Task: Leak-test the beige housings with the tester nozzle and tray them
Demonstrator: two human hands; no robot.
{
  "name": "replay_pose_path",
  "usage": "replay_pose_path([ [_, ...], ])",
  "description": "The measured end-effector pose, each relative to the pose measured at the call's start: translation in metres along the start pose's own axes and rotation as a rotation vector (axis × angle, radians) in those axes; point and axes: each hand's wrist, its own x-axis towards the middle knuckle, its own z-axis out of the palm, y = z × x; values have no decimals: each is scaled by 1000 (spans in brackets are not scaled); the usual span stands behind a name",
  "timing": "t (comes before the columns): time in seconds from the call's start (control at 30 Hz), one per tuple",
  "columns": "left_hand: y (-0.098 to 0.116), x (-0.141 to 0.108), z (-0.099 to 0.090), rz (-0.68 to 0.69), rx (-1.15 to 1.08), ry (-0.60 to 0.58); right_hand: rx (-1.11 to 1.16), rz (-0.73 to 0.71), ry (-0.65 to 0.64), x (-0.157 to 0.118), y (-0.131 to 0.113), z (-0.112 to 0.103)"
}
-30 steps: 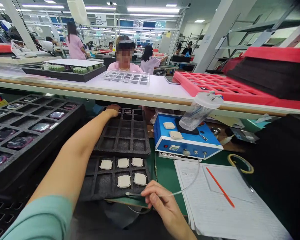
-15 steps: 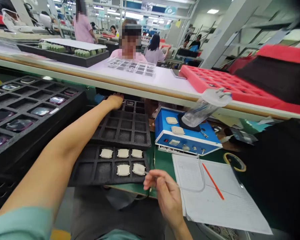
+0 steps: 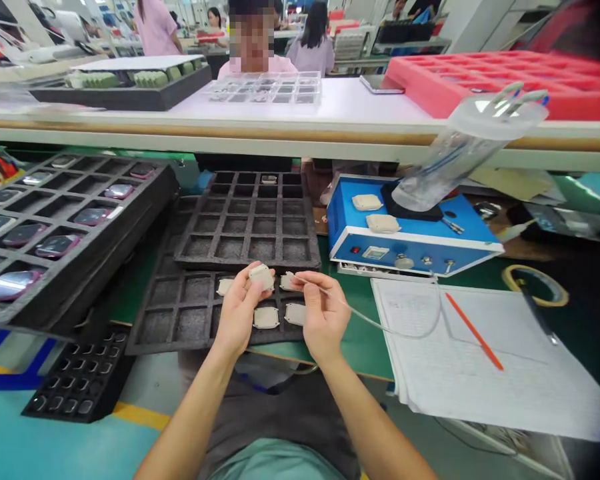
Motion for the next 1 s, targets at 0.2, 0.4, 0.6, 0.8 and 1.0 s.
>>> replay_pose_path([
  [0.2, -12, 0, 4, 95, -2, 64, -119, -126, -51, -5, 10, -6],
  [0.4, -20, -2, 1, 176, -18, 180, -179, -317, -44, -8, 22, -10],
  [0.6, -21, -6, 6, 195, -71, 211, -197, -401, -115, -7, 24, -12],
  [0.8, -20, -8, 9, 218, -19, 203, -217, -396, -117, -6, 21, -12],
  [1.0, -21, -8, 10, 241, 8, 187, -201, -364, -109, -5, 20, -12],
])
